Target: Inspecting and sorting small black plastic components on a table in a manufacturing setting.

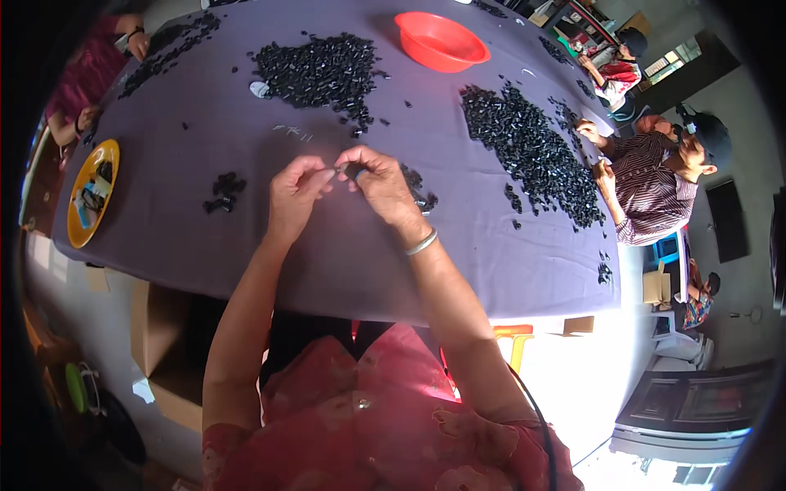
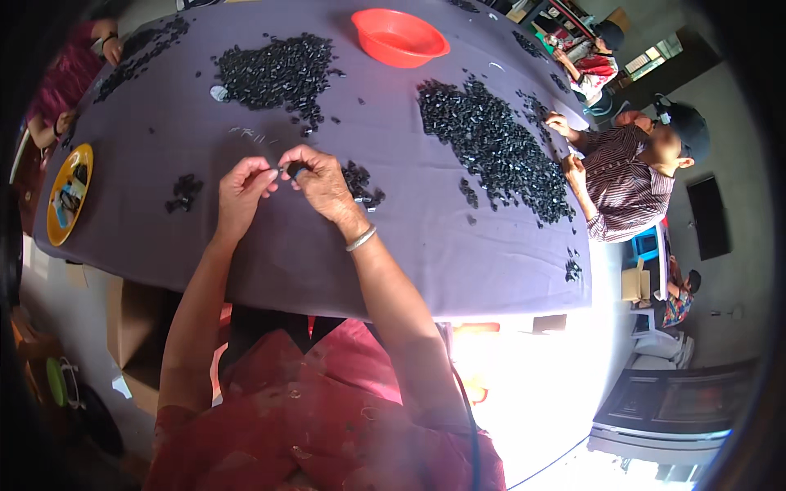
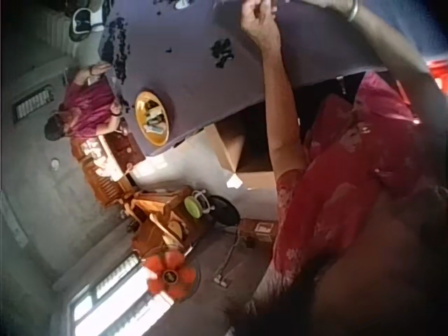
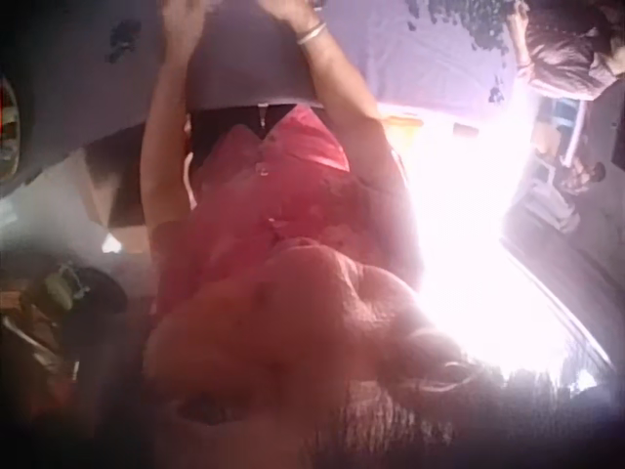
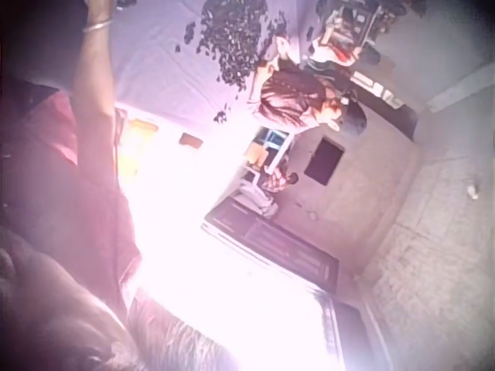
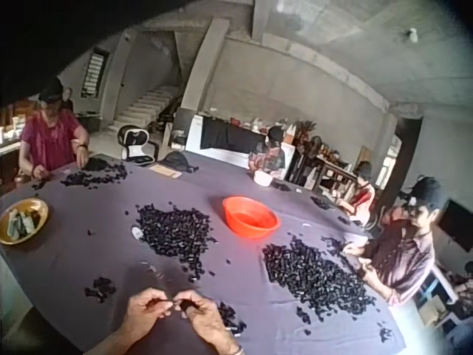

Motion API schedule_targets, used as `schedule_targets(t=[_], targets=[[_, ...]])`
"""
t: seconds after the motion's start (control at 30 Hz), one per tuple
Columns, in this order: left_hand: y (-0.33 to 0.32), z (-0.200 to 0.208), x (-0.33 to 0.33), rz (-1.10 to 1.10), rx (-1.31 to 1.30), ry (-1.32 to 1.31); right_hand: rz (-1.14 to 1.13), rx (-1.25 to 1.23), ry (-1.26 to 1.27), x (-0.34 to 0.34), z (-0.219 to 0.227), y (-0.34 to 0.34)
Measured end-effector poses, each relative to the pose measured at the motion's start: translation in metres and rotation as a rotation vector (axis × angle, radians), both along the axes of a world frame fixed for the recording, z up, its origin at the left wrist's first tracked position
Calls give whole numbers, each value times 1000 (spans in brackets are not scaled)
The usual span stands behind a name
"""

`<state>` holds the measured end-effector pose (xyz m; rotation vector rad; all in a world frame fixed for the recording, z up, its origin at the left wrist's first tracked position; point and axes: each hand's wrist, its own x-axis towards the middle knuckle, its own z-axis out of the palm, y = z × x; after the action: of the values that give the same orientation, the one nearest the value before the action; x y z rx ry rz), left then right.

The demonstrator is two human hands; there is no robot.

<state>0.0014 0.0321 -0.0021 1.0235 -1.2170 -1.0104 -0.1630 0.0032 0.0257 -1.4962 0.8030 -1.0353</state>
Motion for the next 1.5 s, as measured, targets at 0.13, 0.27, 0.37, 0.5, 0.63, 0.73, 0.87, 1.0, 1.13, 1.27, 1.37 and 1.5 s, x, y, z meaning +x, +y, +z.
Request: schedule_targets(t=[0.13, 0.27, 0.37, 0.5, 0.63, 0.73, 0.87, 1.0, 1.13, 1.27, 1.37, 1.5], targets=[[2, 7, -1, -37, 29, -46, 13, 40, -95, 0, -1, 0], [0, 4, 2, -12, -47, -126, 2, 64, -107, 0, -2, -1], [1, 6, 2, -17, -12, -61, -2, 73, -134, -1, -1, 0], [2, 8, 3, -5, -32, -58, -46, 94, -196, 1, -1, 0], [3, 7, 2, 2, 21, -29, -47, 80, -155, -2, -5, -4], [1, 3, 3, -26, 37, -20, -48, 76, -176, -4, -7, -5], [3, 8, 0, -51, 66, 5, -68, 86, -189, -3, -7, -5], [3, 4, 0, -72, 81, 55, -100, 26, -124, -2, -8, -5], [4, 5, -1, -98, 81, 38, -122, -87, 36, -4, -6, -3], [4, -1, 0, -109, 76, 7, -205, -364, 297, 4, 5, 8], [5, 3, 0, -110, 81, 12, -225, -448, 404, 6, 13, 12], [5, 5, -1, -110, 76, -5, -207, -431, 387, 4, 17, 12]])
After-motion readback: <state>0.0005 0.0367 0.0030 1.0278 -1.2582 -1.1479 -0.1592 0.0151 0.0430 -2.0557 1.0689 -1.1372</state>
